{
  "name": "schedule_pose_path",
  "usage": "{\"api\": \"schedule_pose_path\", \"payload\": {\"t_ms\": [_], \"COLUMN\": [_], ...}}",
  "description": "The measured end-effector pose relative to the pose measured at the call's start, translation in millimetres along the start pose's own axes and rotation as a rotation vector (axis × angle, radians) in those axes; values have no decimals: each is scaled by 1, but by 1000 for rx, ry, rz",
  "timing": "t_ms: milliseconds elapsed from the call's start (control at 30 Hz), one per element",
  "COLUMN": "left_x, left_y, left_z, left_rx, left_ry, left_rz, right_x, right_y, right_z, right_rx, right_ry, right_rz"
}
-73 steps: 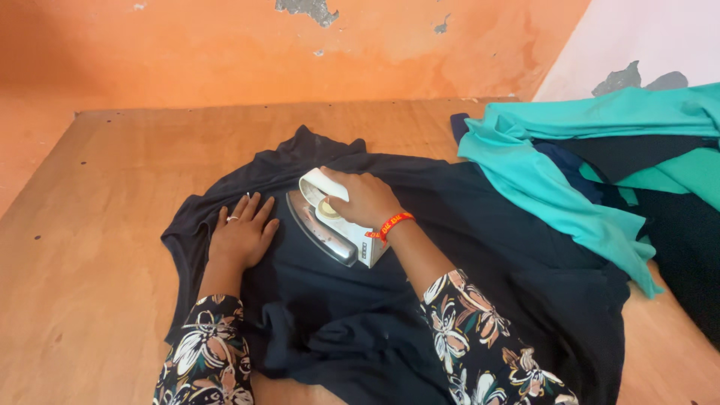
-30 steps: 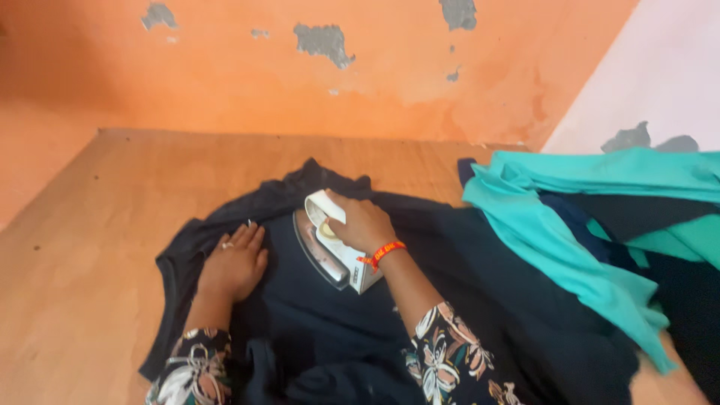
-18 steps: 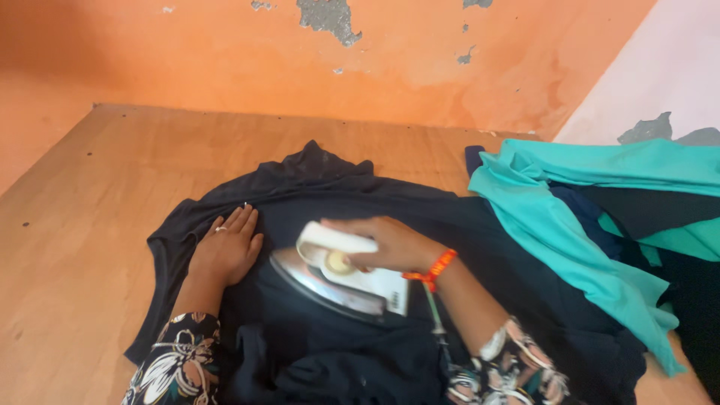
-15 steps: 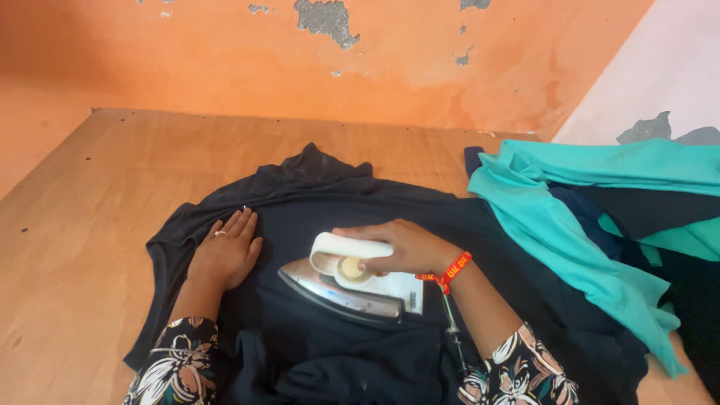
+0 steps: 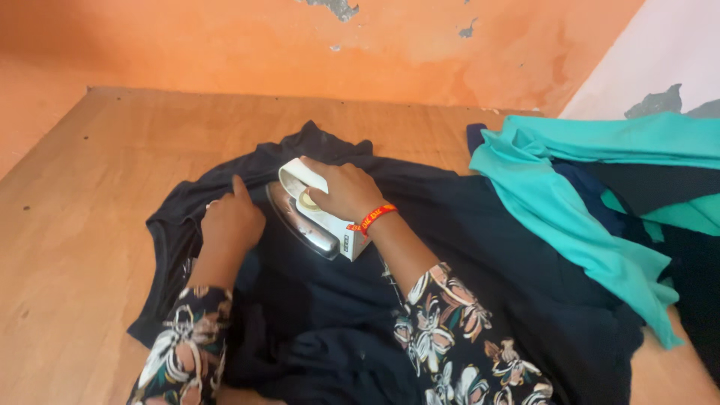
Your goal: The person irons a black t-shirt laid out on a wooden table using a white electric iron. They repeatedly smooth the fabric with the iron while holding the shirt in place with the other hand. Other folded clothes are visible nearby.
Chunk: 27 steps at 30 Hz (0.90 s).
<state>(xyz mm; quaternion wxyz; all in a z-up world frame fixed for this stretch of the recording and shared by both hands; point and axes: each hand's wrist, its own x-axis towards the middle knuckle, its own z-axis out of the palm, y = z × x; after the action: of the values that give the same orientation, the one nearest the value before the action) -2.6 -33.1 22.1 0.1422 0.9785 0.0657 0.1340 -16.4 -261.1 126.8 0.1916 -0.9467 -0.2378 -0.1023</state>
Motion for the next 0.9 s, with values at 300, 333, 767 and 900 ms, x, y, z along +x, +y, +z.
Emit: {"api": "schedule_pose_path", "payload": {"t_ms": [300, 333, 767, 900], "left_x": [-8, -13, -27, -27], "left_y": [0, -2, 5, 3], "left_z": [55, 58, 47, 47], "left_rx": [-202, -147, 91, 94], "left_ry": [60, 48, 118, 86], "left_rz": [-16, 6, 71, 64], "right_x": [-94, -100, -7, -14], "right_y": [-6, -5, 0, -1], "right_z": [-36, -38, -7, -9], "right_rx": [-43, -51, -117, -85], "right_ry": [-117, -98, 40, 14], "right_rz": [-82, -74, 199, 196]}}
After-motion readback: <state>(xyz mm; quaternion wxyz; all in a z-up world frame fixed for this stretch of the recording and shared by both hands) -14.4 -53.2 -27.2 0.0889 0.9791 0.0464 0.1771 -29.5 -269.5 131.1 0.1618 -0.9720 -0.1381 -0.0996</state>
